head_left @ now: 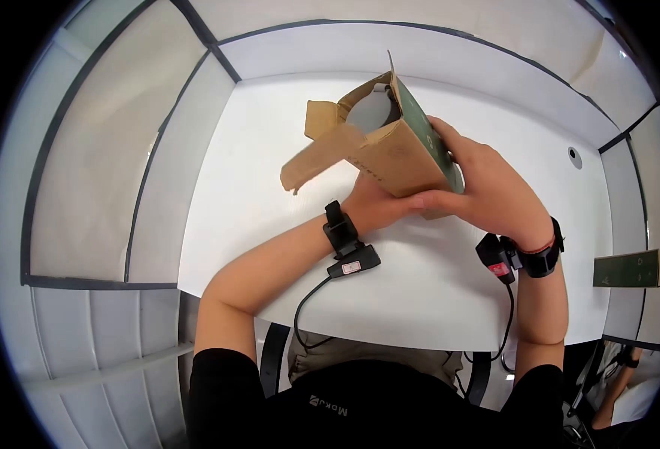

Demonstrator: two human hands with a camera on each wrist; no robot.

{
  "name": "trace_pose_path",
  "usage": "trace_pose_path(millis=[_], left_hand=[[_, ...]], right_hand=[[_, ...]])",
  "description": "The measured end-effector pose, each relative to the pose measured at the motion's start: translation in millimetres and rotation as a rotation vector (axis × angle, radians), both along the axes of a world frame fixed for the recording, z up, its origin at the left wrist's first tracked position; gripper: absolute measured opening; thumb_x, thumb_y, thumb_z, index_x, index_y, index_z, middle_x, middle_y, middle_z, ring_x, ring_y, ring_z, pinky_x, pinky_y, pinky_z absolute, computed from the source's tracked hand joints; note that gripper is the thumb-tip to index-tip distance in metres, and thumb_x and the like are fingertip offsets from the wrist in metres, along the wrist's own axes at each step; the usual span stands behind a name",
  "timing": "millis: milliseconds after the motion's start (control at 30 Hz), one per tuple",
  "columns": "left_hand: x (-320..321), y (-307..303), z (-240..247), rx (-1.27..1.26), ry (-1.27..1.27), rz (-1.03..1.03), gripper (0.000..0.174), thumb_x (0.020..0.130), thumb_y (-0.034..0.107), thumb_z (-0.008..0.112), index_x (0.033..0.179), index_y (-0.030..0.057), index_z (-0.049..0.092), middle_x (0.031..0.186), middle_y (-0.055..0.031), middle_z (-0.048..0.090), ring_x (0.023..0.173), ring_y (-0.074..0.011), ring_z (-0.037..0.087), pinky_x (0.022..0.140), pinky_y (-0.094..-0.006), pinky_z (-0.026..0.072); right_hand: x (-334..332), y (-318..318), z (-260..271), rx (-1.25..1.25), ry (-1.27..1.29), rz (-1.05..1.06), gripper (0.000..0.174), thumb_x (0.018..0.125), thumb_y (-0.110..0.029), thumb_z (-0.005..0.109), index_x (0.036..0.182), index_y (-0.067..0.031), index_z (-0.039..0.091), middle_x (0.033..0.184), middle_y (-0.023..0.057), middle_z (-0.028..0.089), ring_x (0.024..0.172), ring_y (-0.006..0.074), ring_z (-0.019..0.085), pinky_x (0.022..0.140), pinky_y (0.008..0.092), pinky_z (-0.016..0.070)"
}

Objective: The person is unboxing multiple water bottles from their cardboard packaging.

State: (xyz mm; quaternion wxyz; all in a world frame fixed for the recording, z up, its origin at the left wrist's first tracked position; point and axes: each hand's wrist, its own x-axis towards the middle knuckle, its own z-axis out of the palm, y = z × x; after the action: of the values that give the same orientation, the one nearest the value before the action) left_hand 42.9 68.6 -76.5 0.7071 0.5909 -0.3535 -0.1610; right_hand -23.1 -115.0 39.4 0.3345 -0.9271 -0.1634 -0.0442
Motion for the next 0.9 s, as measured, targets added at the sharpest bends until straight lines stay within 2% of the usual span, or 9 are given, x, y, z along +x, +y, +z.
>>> trace_pose_path(millis=[133, 167, 300, 367, 500, 567, 700, 800, 900], left_hand=[[-2, 0, 8, 0.098, -0.195, 0.064, 0.051, 0.082, 0.021, 0.083, 0.125, 0.0063, 0.059, 0.122, -0.0073, 0.066, 0.112, -0.0191, 0.064, 0.090, -0.0368, 0.0550], [0, 1, 8, 0.007, -0.341, 0.093, 0.048, 0.082, 0.020, 0.082, 0.124, 0.0071, 0.060, 0.117, -0.0070, 0.068, 0.105, -0.0182, 0.066, 0.085, -0.0356, 0.0560], [-1, -5, 16, -0.057, -0.275, 0.158, 0.045, 0.081, 0.019, 0.082, 0.119, 0.0088, 0.063, 0.111, -0.0052, 0.069, 0.098, -0.0180, 0.068, 0.081, -0.0347, 0.0562], [-5, -2, 13, 0.019, -0.264, 0.148, 0.051, 0.078, 0.017, 0.086, 0.121, 0.0071, 0.062, 0.115, -0.0064, 0.069, 0.102, -0.0180, 0.068, 0.084, -0.0351, 0.0570], [-4, -1, 16, 0.063, -0.258, 0.088, 0.056, 0.074, 0.023, 0.088, 0.119, 0.0060, 0.060, 0.113, -0.0036, 0.068, 0.103, -0.0179, 0.066, 0.085, -0.0349, 0.0550], [-8, -2, 31, 0.147, -0.092, 0.032, 0.060, 0.074, 0.024, 0.089, 0.122, 0.0050, 0.058, 0.114, -0.0038, 0.067, 0.105, -0.0174, 0.065, 0.086, -0.0347, 0.0543], [9, -9, 10, 0.091, -0.251, 0.006, 0.079, 0.074, 0.022, 0.089, 0.133, 0.0062, 0.039, 0.126, -0.0086, 0.058, 0.115, -0.0220, 0.059, 0.095, -0.0388, 0.0486], [23, -13, -10, 0.081, -0.363, -0.020, 0.095, 0.073, 0.020, 0.088, 0.142, 0.0071, 0.024, 0.134, -0.0121, 0.051, 0.122, -0.0255, 0.054, 0.102, -0.0419, 0.0443], [27, -16, -19, 0.086, -0.413, -0.031, 0.111, 0.073, 0.019, 0.088, 0.151, 0.0079, 0.010, 0.143, -0.0157, 0.044, 0.129, -0.0290, 0.049, 0.108, -0.0450, 0.0400]], right_hand=[[3, 4, 3, 0.046, 0.029, 0.043, 0.080, 0.081, -0.043, 0.079, 0.135, 0.0074, 0.047, 0.095, 0.0261, 0.069, 0.090, 0.0407, 0.068, 0.081, 0.0416, 0.0530], [3, 5, 1, 0.105, 0.030, 0.066, 0.073, 0.084, -0.042, 0.076, 0.132, 0.0066, 0.049, 0.091, 0.0249, 0.069, 0.085, 0.0405, 0.068, 0.077, 0.0412, 0.0532], [2, 5, 3, 0.112, 0.051, 0.105, 0.067, 0.087, -0.040, 0.073, 0.130, 0.0063, 0.050, 0.090, 0.0244, 0.070, 0.083, 0.0404, 0.068, 0.076, 0.0404, 0.0529], [4, 1, 6, 0.089, 0.069, 0.136, 0.065, 0.089, -0.040, 0.071, 0.130, 0.0057, 0.050, 0.089, 0.0240, 0.070, 0.082, 0.0403, 0.068, 0.075, 0.0403, 0.0527], [3, 1, 5, 0.159, 0.087, 0.138, 0.064, 0.085, -0.033, 0.075, 0.131, 0.0043, 0.051, 0.099, 0.0225, 0.070, 0.092, 0.0365, 0.068, 0.082, 0.0396, 0.0530], [5, -5, -1, 0.208, 0.042, 0.161, 0.065, 0.083, -0.029, 0.078, 0.132, 0.0039, 0.052, 0.108, 0.0214, 0.069, 0.101, 0.0334, 0.067, 0.087, 0.0394, 0.0529], [11, -20, 0, 0.202, 0.046, 0.141, 0.069, 0.077, -0.019, 0.081, 0.135, 0.0037, 0.052, 0.128, 0.0181, 0.063, 0.116, 0.0282, 0.061, 0.098, 0.0386, 0.0506], [5, -25, 16, 0.154, 0.134, 0.111, 0.069, 0.077, -0.017, 0.081, 0.137, 0.0030, 0.051, 0.132, 0.0179, 0.060, 0.115, 0.0291, 0.062, 0.101, 0.0389, 0.0484], [2, -32, 20, 0.187, -0.035, 0.049, 0.079, 0.078, -0.015, 0.080, 0.146, -0.0024, 0.043, 0.134, 0.0161, 0.058, 0.117, 0.0274, 0.061, 0.104, 0.0393, 0.0461]])
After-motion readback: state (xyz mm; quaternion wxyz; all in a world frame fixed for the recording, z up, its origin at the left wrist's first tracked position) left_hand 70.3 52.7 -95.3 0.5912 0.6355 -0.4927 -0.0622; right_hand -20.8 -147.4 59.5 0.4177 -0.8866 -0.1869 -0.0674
